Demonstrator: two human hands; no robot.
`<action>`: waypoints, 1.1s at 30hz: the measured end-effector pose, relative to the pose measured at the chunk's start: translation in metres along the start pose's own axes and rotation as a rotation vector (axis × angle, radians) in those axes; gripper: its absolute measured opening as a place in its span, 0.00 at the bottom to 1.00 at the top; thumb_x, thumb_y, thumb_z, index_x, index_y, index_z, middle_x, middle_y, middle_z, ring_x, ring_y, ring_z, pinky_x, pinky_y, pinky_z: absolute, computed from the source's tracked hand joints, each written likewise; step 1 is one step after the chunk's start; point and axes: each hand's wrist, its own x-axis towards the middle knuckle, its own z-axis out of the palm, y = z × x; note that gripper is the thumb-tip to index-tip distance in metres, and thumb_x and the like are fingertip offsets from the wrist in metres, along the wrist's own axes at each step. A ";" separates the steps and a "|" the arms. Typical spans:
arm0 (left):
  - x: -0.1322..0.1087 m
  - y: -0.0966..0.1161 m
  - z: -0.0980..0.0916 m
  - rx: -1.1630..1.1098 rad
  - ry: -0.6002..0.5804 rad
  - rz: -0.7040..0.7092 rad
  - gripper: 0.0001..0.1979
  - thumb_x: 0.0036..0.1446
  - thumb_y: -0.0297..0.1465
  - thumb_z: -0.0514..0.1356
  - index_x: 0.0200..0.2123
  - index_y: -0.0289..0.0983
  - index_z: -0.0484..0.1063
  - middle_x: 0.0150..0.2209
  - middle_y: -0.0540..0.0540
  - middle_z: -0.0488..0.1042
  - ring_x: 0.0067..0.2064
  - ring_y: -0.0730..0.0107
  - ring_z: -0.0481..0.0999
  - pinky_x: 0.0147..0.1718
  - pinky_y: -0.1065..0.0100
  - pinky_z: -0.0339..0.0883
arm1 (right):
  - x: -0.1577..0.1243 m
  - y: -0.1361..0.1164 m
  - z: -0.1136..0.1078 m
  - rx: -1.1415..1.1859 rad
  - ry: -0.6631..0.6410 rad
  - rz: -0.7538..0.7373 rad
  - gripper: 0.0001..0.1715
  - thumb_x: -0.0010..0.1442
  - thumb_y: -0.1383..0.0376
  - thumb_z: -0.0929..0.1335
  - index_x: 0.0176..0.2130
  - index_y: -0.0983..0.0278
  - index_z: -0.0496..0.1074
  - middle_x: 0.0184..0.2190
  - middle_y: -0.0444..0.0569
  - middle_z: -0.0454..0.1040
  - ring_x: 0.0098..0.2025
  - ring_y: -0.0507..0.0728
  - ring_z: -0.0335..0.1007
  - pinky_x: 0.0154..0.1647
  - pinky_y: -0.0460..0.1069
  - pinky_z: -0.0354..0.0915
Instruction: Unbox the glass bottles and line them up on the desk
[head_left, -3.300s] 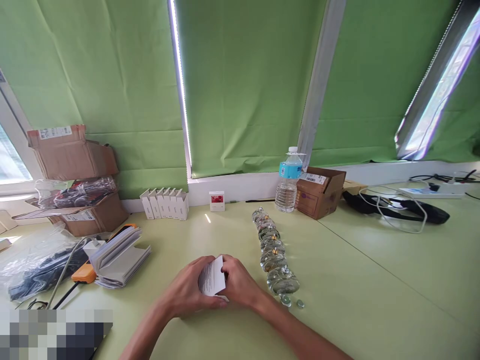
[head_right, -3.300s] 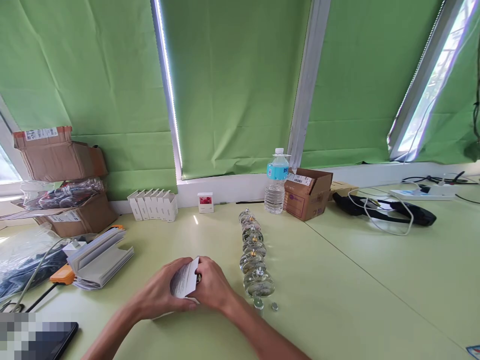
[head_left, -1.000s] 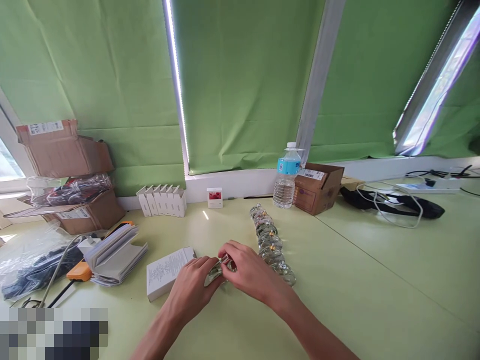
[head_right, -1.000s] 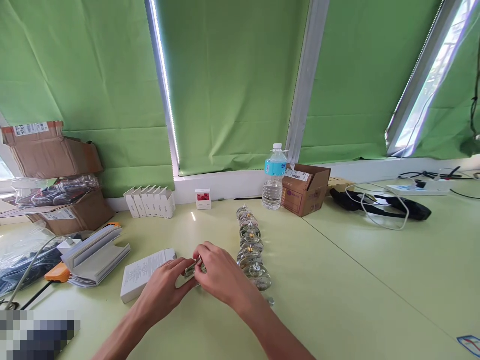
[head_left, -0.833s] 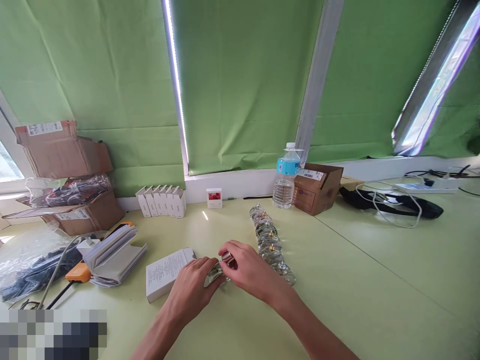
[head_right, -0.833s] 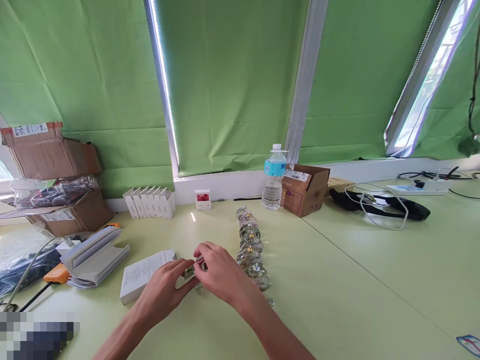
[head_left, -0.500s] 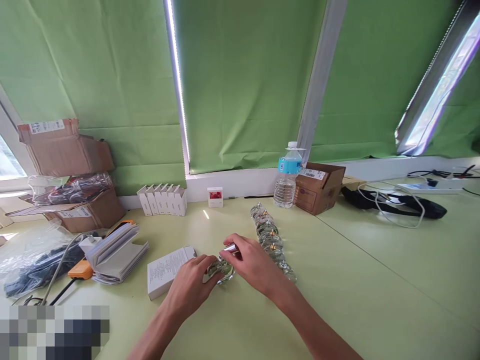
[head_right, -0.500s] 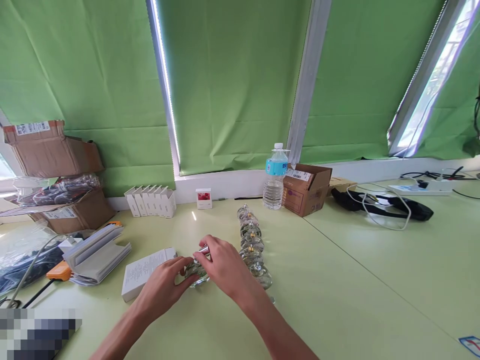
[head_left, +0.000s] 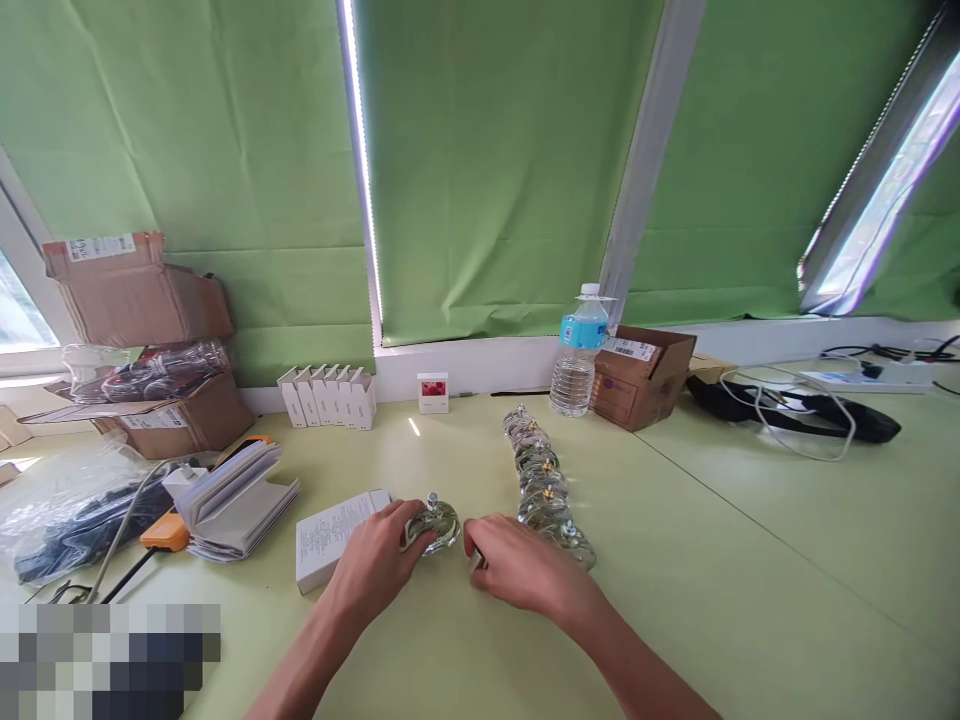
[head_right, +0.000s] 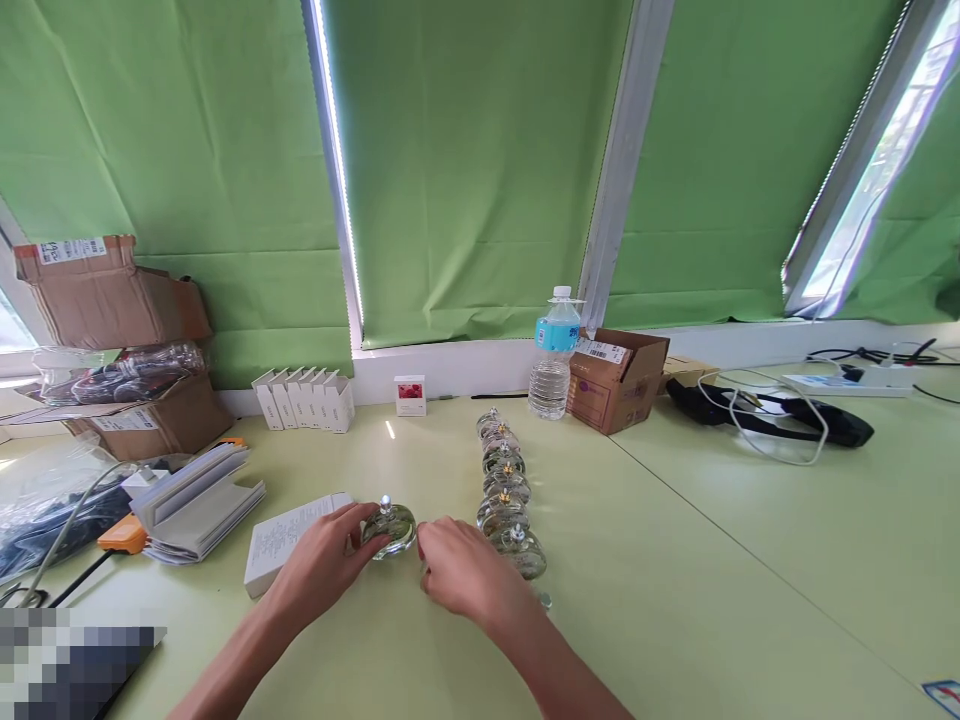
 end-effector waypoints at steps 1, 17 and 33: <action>0.000 0.000 0.000 0.003 -0.004 0.004 0.12 0.61 0.39 0.54 0.44 0.44 0.71 0.33 0.50 0.74 0.30 0.68 0.71 0.28 0.70 0.59 | -0.001 0.001 0.001 -0.006 -0.014 0.006 0.12 0.49 0.75 0.65 0.34 0.61 0.69 0.37 0.48 0.73 0.41 0.59 0.70 0.32 0.47 0.55; -0.005 0.009 0.005 -0.011 0.028 0.108 0.09 0.63 0.37 0.53 0.44 0.44 0.70 0.36 0.49 0.74 0.32 0.68 0.74 0.30 0.70 0.63 | 0.017 -0.023 -0.001 0.207 0.388 -0.119 0.12 0.64 0.56 0.65 0.43 0.60 0.71 0.37 0.45 0.74 0.34 0.54 0.70 0.35 0.47 0.60; -0.003 0.002 0.012 -0.101 -0.005 0.116 0.07 0.64 0.35 0.53 0.39 0.42 0.69 0.33 0.50 0.67 0.29 0.72 0.67 0.30 0.70 0.60 | 0.023 -0.020 0.011 0.154 0.445 -0.317 0.11 0.68 0.69 0.60 0.37 0.63 0.69 0.34 0.47 0.70 0.38 0.54 0.66 0.40 0.48 0.63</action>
